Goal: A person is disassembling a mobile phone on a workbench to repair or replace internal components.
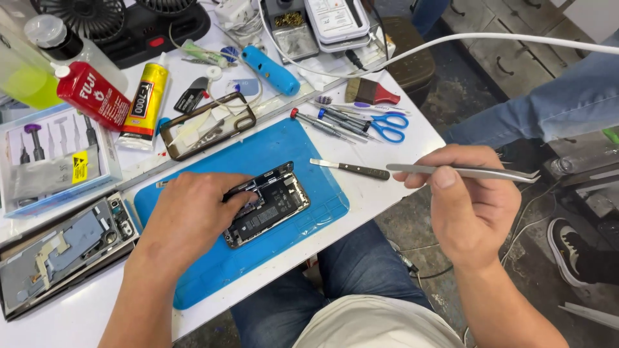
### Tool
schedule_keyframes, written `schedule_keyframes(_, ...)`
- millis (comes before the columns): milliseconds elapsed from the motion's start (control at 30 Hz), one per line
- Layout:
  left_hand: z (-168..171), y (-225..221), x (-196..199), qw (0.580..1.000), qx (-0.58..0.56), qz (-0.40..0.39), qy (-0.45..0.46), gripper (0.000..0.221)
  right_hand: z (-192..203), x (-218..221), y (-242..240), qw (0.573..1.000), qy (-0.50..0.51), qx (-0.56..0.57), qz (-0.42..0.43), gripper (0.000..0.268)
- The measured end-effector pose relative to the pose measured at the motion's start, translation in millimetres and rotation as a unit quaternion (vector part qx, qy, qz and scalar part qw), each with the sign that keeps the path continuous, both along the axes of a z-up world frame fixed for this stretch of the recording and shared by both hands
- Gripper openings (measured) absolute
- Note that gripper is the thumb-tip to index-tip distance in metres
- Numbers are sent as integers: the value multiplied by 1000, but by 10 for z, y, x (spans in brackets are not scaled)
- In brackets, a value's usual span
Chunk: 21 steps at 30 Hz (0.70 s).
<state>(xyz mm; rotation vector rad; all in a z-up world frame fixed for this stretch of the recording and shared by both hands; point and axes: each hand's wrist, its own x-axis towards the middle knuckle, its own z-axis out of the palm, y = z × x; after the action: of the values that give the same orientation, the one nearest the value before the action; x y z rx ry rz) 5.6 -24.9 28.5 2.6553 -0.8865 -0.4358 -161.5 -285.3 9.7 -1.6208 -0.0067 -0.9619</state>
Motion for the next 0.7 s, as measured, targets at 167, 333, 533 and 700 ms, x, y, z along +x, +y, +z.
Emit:
schedule_keyframes(167,-55,6,7,1000,26,-3,-17,27,44,-111,-25,1000,7,1,5,25)
schedule_keyframes(333,-163,113,0,995,-35,-46,-78,20,2,-92,189,995,68,-11,65,26)
schedule_keyframes(533,-242,90,38,994,-54,-48,-81,20,-44,336,454,954,177,-134,200,26)
schedule_keyframes(700,-178,78,29,996,-37,-45,-67,14,10,516,666,930,245,-116,249,21)
